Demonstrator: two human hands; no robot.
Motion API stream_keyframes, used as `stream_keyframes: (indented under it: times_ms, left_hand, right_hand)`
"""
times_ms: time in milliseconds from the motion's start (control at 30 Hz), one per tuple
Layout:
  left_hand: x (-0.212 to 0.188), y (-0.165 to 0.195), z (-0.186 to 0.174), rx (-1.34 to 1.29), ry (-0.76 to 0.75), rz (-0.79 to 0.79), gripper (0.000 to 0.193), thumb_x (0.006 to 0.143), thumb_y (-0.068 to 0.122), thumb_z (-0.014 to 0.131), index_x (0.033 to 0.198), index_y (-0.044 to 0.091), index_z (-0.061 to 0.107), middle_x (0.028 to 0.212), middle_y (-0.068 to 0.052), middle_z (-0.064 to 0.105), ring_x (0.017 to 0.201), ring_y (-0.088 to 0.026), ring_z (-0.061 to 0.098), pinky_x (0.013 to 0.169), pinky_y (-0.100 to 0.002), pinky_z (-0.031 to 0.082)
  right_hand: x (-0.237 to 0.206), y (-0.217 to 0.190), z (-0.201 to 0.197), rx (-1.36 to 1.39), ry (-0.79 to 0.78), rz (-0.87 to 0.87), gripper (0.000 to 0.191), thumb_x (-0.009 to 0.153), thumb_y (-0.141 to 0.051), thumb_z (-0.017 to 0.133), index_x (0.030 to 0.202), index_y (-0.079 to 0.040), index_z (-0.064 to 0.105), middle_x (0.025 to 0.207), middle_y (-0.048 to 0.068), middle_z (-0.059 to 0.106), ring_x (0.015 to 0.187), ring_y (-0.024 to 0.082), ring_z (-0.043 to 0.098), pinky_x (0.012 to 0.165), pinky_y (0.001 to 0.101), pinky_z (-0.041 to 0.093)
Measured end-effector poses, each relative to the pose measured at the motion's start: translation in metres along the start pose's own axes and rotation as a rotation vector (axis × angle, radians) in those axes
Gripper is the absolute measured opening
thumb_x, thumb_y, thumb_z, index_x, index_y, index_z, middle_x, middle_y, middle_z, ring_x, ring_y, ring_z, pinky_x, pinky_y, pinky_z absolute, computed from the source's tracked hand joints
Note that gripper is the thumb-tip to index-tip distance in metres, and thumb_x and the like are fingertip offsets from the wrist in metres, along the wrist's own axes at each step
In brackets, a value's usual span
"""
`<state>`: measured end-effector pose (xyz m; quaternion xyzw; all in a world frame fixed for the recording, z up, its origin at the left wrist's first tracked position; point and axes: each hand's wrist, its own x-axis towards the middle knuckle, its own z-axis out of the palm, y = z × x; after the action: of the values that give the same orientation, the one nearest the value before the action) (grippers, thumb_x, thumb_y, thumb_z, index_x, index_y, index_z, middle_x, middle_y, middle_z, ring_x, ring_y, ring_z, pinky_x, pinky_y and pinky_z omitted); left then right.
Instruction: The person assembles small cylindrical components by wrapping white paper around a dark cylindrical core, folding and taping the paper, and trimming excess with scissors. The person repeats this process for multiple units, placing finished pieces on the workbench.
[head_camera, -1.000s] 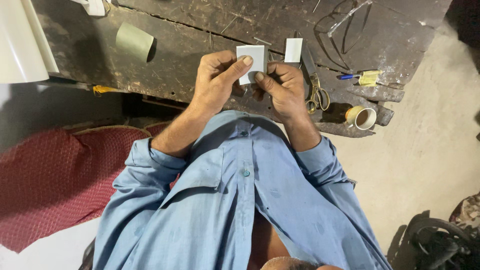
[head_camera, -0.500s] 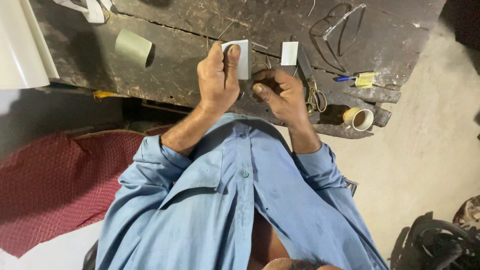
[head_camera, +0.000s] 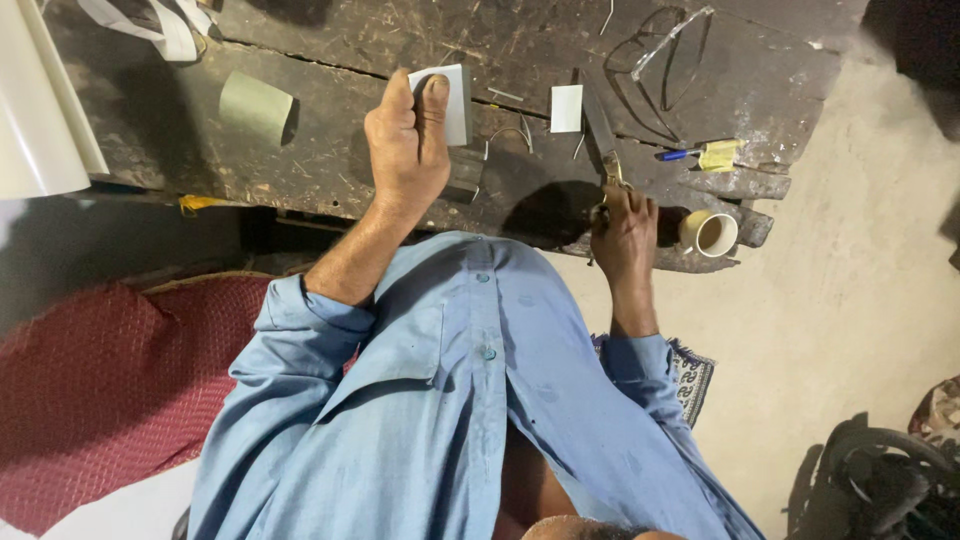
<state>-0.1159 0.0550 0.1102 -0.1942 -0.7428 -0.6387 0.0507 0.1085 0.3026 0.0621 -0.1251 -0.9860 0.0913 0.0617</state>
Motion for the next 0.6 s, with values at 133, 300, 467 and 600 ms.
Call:
stream_keyframes:
  times_ms: [133, 300, 467, 600]
  left_hand:
    - [0.002, -0.002, 0.000, 0.002, -0.013, -0.008, 0.032, 0.116, 0.026, 0.055, 0.095, 0.003, 0.048, 0.069, -0.005, 0.059, 0.061, -0.011, 0.058, 0.054, -0.031, 0.046]
    - [0.005, -0.008, 0.004, 0.005, 0.002, -0.009, 0.034, 0.115, 0.029, 0.054, 0.094, 0.002, 0.049, 0.070, -0.006, 0.059, 0.062, -0.011, 0.056, 0.055, -0.032, 0.046]
    - [0.009, -0.012, 0.009, -0.034, 0.022, -0.018, 0.035, 0.116, 0.029, 0.054, 0.094, 0.003, 0.050, 0.072, -0.005, 0.061, 0.065, -0.011, 0.058, 0.056, -0.031, 0.048]
    - [0.017, -0.012, 0.013, -0.044, 0.035, -0.036, 0.034, 0.114, 0.030, 0.054, 0.093, 0.003, 0.050, 0.070, -0.004, 0.061, 0.062, -0.009, 0.057, 0.054, -0.029, 0.047]
  right_hand:
    - [-0.007, 0.004, 0.007, 0.068, 0.041, 0.143, 0.051, 0.081, -0.002, 0.078, 0.126, -0.007, 0.056, 0.106, 0.023, 0.062, 0.098, 0.041, 0.060, 0.085, 0.0510, 0.050]
    - [0.000, 0.014, 0.018, 0.055, -0.050, 0.272, 0.051, 0.080, -0.009, 0.085, 0.123, -0.008, 0.057, 0.090, 0.022, 0.067, 0.078, 0.043, 0.065, 0.065, 0.0521, 0.052]
    - [0.004, 0.021, 0.021, 0.645, 0.010, 0.529, 0.035, 0.076, -0.014, 0.083, 0.104, -0.004, 0.066, 0.078, 0.007, 0.071, 0.058, 0.020, 0.062, 0.049, 0.0354, 0.048]
    - [0.003, 0.014, 0.009, 0.768, -0.230, 0.789, 0.032, 0.090, -0.029, 0.085, 0.090, 0.001, 0.074, 0.063, 0.004, 0.061, 0.049, 0.010, 0.046, 0.044, 0.0286, 0.034]
